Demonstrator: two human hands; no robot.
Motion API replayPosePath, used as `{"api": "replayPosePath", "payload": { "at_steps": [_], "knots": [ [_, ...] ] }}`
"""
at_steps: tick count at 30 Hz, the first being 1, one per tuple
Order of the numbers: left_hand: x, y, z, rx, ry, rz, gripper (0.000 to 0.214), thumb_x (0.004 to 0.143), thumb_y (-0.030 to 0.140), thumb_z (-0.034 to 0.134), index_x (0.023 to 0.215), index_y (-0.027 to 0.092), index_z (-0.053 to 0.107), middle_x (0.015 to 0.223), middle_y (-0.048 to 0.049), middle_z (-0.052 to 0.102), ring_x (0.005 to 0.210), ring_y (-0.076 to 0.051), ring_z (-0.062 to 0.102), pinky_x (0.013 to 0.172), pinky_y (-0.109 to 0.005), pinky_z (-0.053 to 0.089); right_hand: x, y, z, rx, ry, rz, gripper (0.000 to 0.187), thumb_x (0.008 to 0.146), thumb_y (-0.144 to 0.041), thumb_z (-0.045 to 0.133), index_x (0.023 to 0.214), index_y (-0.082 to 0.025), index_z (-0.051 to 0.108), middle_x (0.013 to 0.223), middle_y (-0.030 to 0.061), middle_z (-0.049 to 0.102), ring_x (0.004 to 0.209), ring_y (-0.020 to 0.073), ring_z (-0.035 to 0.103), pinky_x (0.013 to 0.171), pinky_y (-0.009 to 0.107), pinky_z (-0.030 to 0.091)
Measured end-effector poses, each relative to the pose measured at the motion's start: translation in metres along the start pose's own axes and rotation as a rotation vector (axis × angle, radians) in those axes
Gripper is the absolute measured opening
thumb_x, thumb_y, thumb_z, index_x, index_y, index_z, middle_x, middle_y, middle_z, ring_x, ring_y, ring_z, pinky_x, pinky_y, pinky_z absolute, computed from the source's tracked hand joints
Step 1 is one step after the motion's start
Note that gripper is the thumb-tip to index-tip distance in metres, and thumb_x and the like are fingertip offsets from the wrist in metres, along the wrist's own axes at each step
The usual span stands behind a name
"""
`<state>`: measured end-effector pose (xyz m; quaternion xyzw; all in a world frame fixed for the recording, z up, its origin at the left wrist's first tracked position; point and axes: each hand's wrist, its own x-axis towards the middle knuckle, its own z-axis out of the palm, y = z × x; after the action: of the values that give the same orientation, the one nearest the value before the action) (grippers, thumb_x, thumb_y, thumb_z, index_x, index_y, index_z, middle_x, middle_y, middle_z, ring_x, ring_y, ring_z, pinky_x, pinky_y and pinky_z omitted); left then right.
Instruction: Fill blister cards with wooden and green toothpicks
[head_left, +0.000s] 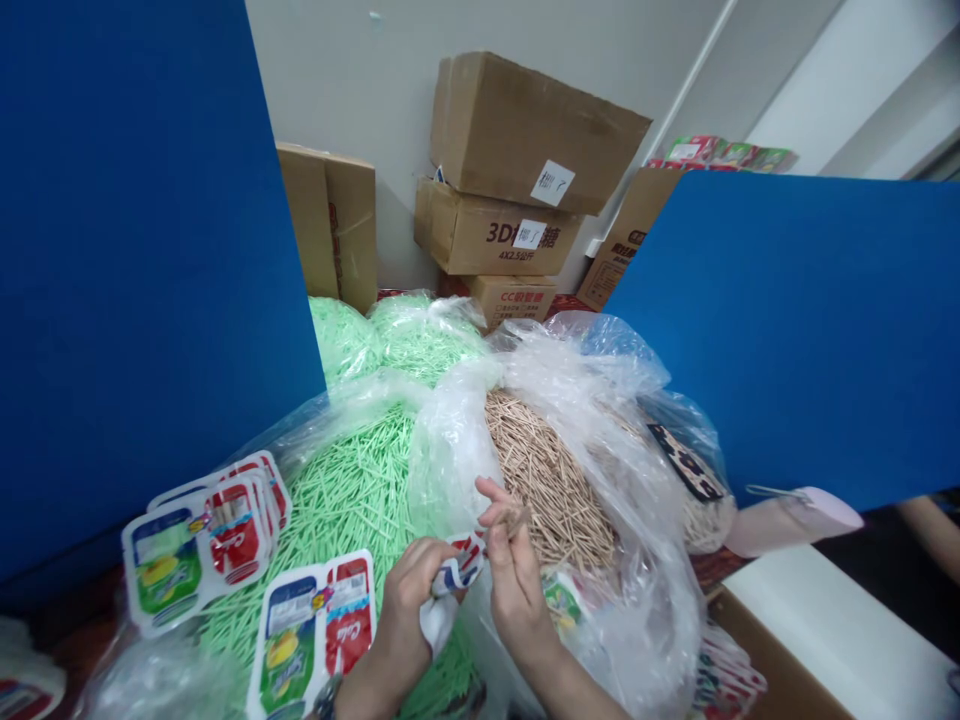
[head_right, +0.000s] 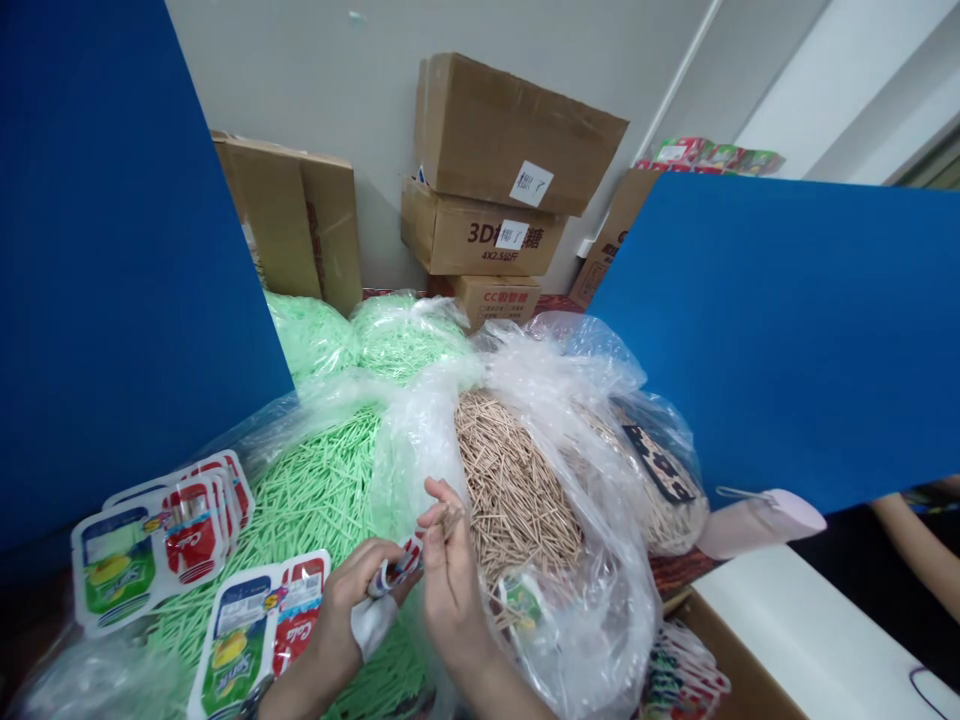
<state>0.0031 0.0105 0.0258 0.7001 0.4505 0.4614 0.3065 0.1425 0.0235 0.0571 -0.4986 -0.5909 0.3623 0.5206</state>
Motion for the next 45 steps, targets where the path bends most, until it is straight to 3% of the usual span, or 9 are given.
{"api": "replayPosePath", "payload": {
  "at_steps": [7, 12, 14, 17, 22, 31, 37, 40, 45],
  "knots": [
    [0.002, -0.005, -0.003, -0.022, 0.011, 0.018, 0.007, 0.086, 0.016, 0.057, 0.092, 0.019, 0.059, 0.082, -0.004, 0.062, 0.075, -0.018, 0.06, 0.067, -0.028, 0.046, 0.005, 0.001, -0.022, -0.043, -0.142, -0.141, 0.049, 0.098, -0.036, 0.036, 0.144, -0.029, 0.024, 0.148, 0.0096, 0.037, 0.135, 0.0243, 0.037, 0.108, 0.047, 0.035],
    [0.004, 0.002, -0.004, 0.02, -0.001, -0.05, 0.008, 0.086, 0.02, 0.058, 0.079, 0.017, 0.06, 0.074, -0.0025, 0.061, 0.067, -0.016, 0.059, 0.062, -0.026, 0.045, 0.012, -0.007, -0.03, -0.252, -0.367, -0.227, 0.046, 0.095, -0.038, 0.044, 0.14, -0.031, 0.04, 0.145, 0.0062, 0.042, 0.133, 0.0268, 0.039, 0.111, 0.047, 0.03],
    [0.003, 0.0, -0.008, 0.033, -0.001, -0.075, 0.008, 0.086, 0.023, 0.059, 0.08, 0.017, 0.062, 0.075, -0.0025, 0.063, 0.067, -0.017, 0.06, 0.062, -0.026, 0.045, 0.02, -0.002, -0.044, -0.222, -0.235, -0.157, 0.046, 0.096, -0.041, 0.04, 0.14, -0.028, 0.039, 0.141, 0.0085, 0.047, 0.123, 0.0254, 0.05, 0.103, 0.044, 0.04],
    [-0.002, -0.009, -0.015, 0.075, 0.003, -0.089, 0.011, 0.085, 0.027, 0.061, 0.081, 0.017, 0.064, 0.077, -0.0038, 0.066, 0.069, -0.018, 0.062, 0.064, -0.027, 0.047, 0.032, 0.017, -0.081, -0.309, -0.006, -0.005, 0.035, 0.096, -0.039, 0.038, 0.124, -0.024, 0.052, 0.117, 0.009, 0.062, 0.094, 0.0213, 0.064, 0.082, 0.035, 0.05],
    [-0.012, -0.024, -0.02, 0.092, -0.036, -0.076, 0.011, 0.086, 0.027, 0.06, 0.084, 0.017, 0.065, 0.081, -0.0056, 0.07, 0.073, -0.019, 0.065, 0.067, -0.029, 0.049, 0.019, 0.062, -0.126, -0.896, -0.428, 0.088, 0.02, 0.087, -0.027, 0.048, 0.076, -0.021, 0.062, 0.074, 0.0032, 0.065, 0.07, 0.0192, 0.06, 0.067, 0.029, 0.043],
    [-0.015, -0.016, -0.017, 0.112, 0.012, 0.011, 0.006, 0.082, 0.025, 0.065, 0.081, 0.018, 0.064, 0.077, -0.0043, 0.07, 0.069, -0.018, 0.066, 0.064, -0.027, 0.052, -0.01, 0.092, -0.107, -0.953, -0.503, 0.134, 0.015, 0.071, -0.011, 0.055, 0.064, -0.021, 0.063, 0.067, 0.0046, 0.066, 0.066, 0.021, 0.061, 0.064, 0.03, 0.045],
    [-0.016, -0.012, -0.019, 0.134, 0.009, 0.035, 0.003, 0.08, 0.021, 0.066, 0.079, 0.019, 0.064, 0.073, -0.0024, 0.068, 0.064, -0.017, 0.064, 0.06, -0.025, 0.051, 0.006, 0.028, -0.103, -0.512, -0.216, 0.029, 0.041, 0.088, -0.024, 0.05, 0.129, -0.024, 0.047, 0.078, 0.0021, 0.063, 0.066, 0.0184, 0.059, 0.064, 0.032, 0.048],
    [-0.015, -0.01, -0.015, 0.122, -0.006, 0.032, 0.004, 0.08, 0.022, 0.066, 0.079, 0.019, 0.064, 0.071, -0.0018, 0.067, 0.062, -0.016, 0.063, 0.057, -0.024, 0.05, 0.001, -0.007, -0.071, -0.071, 0.002, -0.027, 0.034, 0.088, -0.029, 0.058, 0.121, -0.03, 0.05, 0.08, 0.0002, 0.062, 0.067, 0.0164, 0.06, 0.06, 0.028, 0.05],
    [-0.016, -0.006, -0.018, 0.101, -0.045, 0.005, 0.005, 0.082, 0.022, 0.064, 0.079, 0.018, 0.064, 0.072, -0.0025, 0.067, 0.062, -0.016, 0.063, 0.058, -0.025, 0.049, -0.008, -0.016, -0.027, 0.018, 0.02, -0.259, 0.033, 0.087, -0.014, 0.058, 0.114, -0.031, 0.052, 0.093, 0.0021, 0.067, 0.084, 0.0176, 0.065, 0.076, 0.033, 0.053]
  ]
}}
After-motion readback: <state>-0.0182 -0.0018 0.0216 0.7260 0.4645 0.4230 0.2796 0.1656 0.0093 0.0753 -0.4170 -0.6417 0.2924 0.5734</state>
